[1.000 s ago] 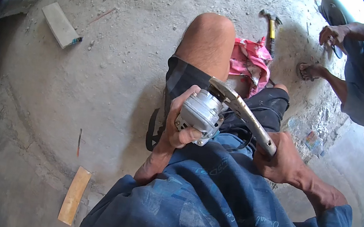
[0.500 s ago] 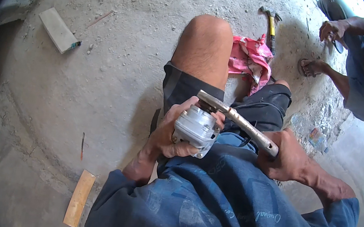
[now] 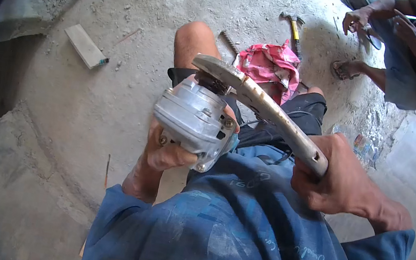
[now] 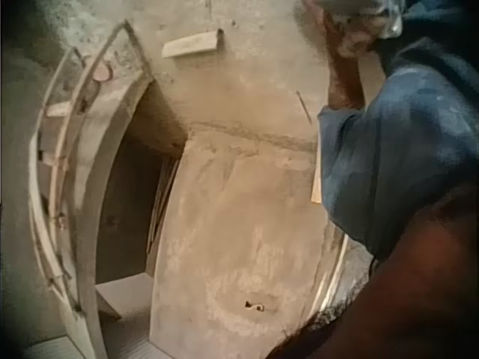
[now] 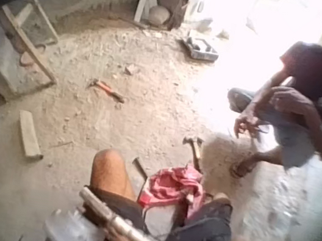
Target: The person uses a pair of locking pliers and a hammer to loosen the locking nut on an angle grinder.
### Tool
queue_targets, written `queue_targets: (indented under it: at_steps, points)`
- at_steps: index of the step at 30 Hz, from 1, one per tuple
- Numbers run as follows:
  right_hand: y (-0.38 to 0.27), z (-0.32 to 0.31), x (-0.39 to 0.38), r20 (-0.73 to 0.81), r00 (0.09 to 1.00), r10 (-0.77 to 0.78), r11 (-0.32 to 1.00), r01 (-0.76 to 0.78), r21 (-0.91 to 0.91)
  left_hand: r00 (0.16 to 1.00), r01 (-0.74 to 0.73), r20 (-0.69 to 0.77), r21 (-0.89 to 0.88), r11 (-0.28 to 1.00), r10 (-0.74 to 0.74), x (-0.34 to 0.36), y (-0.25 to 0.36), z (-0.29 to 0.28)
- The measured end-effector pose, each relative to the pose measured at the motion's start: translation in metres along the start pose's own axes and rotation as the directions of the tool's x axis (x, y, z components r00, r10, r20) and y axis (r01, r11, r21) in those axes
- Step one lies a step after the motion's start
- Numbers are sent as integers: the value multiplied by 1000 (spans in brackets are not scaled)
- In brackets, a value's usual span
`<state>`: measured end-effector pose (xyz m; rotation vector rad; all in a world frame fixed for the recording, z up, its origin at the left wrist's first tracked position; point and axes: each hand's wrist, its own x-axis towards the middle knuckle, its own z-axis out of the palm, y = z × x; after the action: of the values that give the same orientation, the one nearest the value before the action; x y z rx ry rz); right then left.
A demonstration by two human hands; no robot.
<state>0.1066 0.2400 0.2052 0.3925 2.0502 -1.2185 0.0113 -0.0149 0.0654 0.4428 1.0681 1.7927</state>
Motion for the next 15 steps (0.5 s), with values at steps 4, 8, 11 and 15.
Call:
queue_targets:
  at_steps: [4, 8, 11, 15]
  points:
    - [-18, 4, -43, -55, 998, -34, 995, 39, 96, 995, -57, -78, 61, 997, 62, -4, 40, 30]
    - [-23, 19, -77, -146, 989, 17, 983, 9, 181, 989, -147, -7, 148, 978, 150, -9, 58, 44]
    - [2, 34, -82, -125, 991, 46, 961, -10, 275, 997, -54, -48, 170, 984, 63, -21, 48, 50]
    - [18, 46, -88, -114, 992, 61, 937, -18, 349, 998, -40, -47, 12, 999, 40, -17, 60, 79]
